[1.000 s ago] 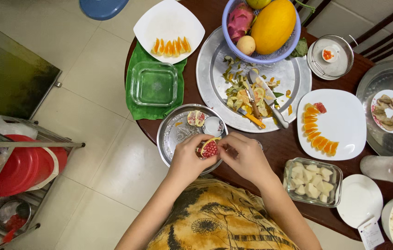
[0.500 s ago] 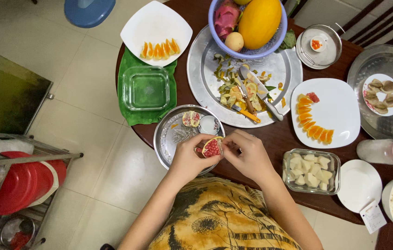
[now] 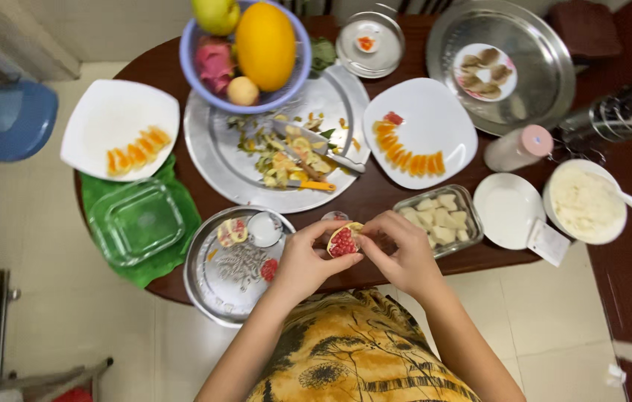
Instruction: The person peels a pomegranate by hand, removes the seeds, and places them into a small bowl on a table containing other sliced fruits.
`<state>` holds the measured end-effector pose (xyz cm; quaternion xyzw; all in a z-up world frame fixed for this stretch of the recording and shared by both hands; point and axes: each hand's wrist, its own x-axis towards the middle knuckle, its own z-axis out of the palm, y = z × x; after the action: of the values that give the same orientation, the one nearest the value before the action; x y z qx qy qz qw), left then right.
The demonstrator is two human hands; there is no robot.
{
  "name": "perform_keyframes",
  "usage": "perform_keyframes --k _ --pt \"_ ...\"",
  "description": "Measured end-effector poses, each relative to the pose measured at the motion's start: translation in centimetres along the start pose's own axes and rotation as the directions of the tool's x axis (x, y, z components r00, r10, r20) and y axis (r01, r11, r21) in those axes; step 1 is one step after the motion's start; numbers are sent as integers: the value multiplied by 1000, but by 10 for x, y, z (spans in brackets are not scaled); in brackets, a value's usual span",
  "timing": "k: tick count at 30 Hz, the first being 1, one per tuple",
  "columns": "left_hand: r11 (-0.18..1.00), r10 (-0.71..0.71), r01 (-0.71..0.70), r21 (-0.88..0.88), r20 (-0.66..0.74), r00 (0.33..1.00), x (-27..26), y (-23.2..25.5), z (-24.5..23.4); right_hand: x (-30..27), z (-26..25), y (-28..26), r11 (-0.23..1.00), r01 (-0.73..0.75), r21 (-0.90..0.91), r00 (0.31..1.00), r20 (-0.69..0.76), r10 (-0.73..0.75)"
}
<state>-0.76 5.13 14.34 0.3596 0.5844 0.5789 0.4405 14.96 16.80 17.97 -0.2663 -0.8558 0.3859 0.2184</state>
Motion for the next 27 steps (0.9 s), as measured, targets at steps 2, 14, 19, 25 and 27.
perform_keyframes --k 2,14,19,25,27 --pt "999 33 -33 3 76 997 15 6 21 -14 -11 11 999 -48 14 994 -98 49" --pt "973 -68 181 -141 576 815 90 0 138 -90 -97 86 802 -366 472 815 -253 521" --pt "909 -184 376 -181 635 751 102 -14 183 -104 -116 99 853 -349 389 743 -440 504" --pt "914 -227 391 -105 668 709 118 -12 210 -113 -141 110 879 -370 300 781 -412 470" --pt "932 -216 354 -73 674 707 121 -9 216 -116 -148 115 864 -379 330 774 -398 492"
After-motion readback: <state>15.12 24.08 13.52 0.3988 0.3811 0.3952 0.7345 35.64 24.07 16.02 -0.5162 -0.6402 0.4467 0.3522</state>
